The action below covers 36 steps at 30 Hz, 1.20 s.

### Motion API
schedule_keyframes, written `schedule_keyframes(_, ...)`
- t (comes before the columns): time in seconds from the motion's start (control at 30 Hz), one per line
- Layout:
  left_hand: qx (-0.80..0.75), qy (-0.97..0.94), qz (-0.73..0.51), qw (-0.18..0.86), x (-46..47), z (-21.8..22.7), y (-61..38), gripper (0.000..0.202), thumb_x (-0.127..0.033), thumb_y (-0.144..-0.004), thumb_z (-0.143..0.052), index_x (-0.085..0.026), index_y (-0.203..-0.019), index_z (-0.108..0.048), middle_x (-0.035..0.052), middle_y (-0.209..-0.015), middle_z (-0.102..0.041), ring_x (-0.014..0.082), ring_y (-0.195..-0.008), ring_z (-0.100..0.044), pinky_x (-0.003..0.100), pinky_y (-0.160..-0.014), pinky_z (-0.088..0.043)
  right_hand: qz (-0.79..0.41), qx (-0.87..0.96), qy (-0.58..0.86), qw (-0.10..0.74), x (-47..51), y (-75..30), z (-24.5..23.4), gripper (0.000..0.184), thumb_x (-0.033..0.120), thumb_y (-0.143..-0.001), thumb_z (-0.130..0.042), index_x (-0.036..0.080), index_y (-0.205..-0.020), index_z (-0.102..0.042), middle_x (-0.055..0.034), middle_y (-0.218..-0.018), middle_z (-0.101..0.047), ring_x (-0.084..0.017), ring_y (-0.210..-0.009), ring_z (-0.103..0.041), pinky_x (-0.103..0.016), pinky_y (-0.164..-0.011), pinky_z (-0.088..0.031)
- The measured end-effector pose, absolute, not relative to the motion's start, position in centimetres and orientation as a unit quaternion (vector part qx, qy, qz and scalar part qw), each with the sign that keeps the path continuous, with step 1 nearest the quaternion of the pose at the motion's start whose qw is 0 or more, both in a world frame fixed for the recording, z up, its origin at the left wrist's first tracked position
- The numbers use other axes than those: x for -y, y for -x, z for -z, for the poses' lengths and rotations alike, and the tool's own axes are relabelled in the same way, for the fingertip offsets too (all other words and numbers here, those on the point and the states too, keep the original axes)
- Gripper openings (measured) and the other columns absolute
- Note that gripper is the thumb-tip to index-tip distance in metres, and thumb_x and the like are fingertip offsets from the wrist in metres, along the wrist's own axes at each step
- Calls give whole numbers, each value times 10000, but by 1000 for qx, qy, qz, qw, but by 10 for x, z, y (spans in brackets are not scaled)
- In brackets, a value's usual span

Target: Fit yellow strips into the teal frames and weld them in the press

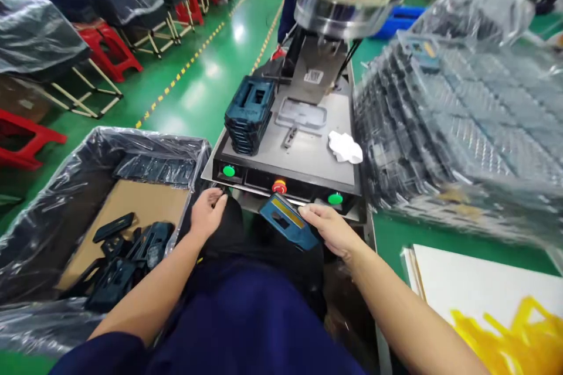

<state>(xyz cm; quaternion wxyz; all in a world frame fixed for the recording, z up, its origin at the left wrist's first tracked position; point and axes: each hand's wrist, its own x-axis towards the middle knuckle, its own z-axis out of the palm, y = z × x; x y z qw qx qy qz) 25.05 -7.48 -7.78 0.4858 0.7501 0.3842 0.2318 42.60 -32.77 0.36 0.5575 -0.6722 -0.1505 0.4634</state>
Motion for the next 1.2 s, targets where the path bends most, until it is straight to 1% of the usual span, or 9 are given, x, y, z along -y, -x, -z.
schedule_keyframes(0.1,-296,-681,-121,658,115,53,-270,494,-464,-769,-671,-139,-1125,-564,110,-1033,-679,197,-959,-649,375,-934,-489,-564,49,586,580,328,-411,22,490,598,-633,-835,175,-691,-595,-4,-658,-632,-128,-571,-563,-240,-561,-480)
schedule_keyframes(0.2,-232,-657,13,717,139,38,-281,494,-443,-735,-724,-138,-1101,-593,75,-964,-686,159,-812,-650,320,-799,-519,-592,19,562,577,326,-404,39,498,598,-600,-853,168,-699,-622,-4,-653,-642,-119,-547,-564,-233,-549,-486)
schedule_keyframes(0.37,-274,-646,67,709,146,44,-281,333,-422,-727,-727,-142,-843,-588,5,-733,-638,110,-601,-601,238,-585,-493,-538,105,620,561,327,-403,53,465,585,-659,-807,158,-785,-673,-6,-683,-650,-123,-578,-563,-237,-569,-467)
schedule_keyframes(0.5,-328,-617,98,708,147,48,-276,343,-441,-733,-705,-154,-869,-576,-10,-673,-624,104,-544,-575,209,-492,-455,-474,207,697,497,330,-404,61,369,464,-711,-754,159,-911,-703,-35,-815,-694,-170,-693,-605,-274,-638,-487)
schedule_keyframes(0.77,-328,-687,129,636,147,45,-271,269,-437,-785,-624,-172,-770,-576,-26,-603,-592,96,-483,-523,196,-450,-405,-406,285,773,395,327,-396,55,189,349,-809,-629,218,-915,-717,5,-838,-714,-185,-741,-633,-276,-665,-464)
schedule_keyframes(0.9,-308,-748,122,574,142,46,-270,270,-450,-818,-573,-182,-811,-604,-8,-643,-612,128,-552,-563,228,-517,-450,-375,308,783,389,326,-391,58,218,382,-836,-597,225,-933,-714,-6,-843,-718,-199,-736,-637,-297,-671,-463)
schedule_keyframes(1.0,-302,-833,108,450,144,41,-270,312,-447,-849,-539,-181,-970,-648,45,-806,-675,184,-759,-638,285,-701,-504,-376,287,769,431,325,-385,69,281,413,-879,-522,223,-973,-707,-29,-896,-720,-218,-787,-649,-326,-720,-484)
schedule_keyframes(1.1,-313,-881,77,345,156,33,-272,707,-550,-768,-640,-135,-1322,-499,145,-1145,-640,278,-1058,-618,374,-900,-489,-403,255,722,501,321,-376,77,357,446,-910,-450,216,-1032,-695,-47,-962,-713,-229,-863,-650,-350,-781,-499)
schedule_keyframes(1.2,-305,-902,49,302,167,28,-274,1101,-640,-619,-744,-90,-1465,-304,219,-1353,-497,348,-1233,-520,428,-989,-455,-400,249,693,545,319,-370,79,403,504,-906,-465,209,-1075,-683,-58,-1014,-700,-238,-929,-636,-367,-835,-492)
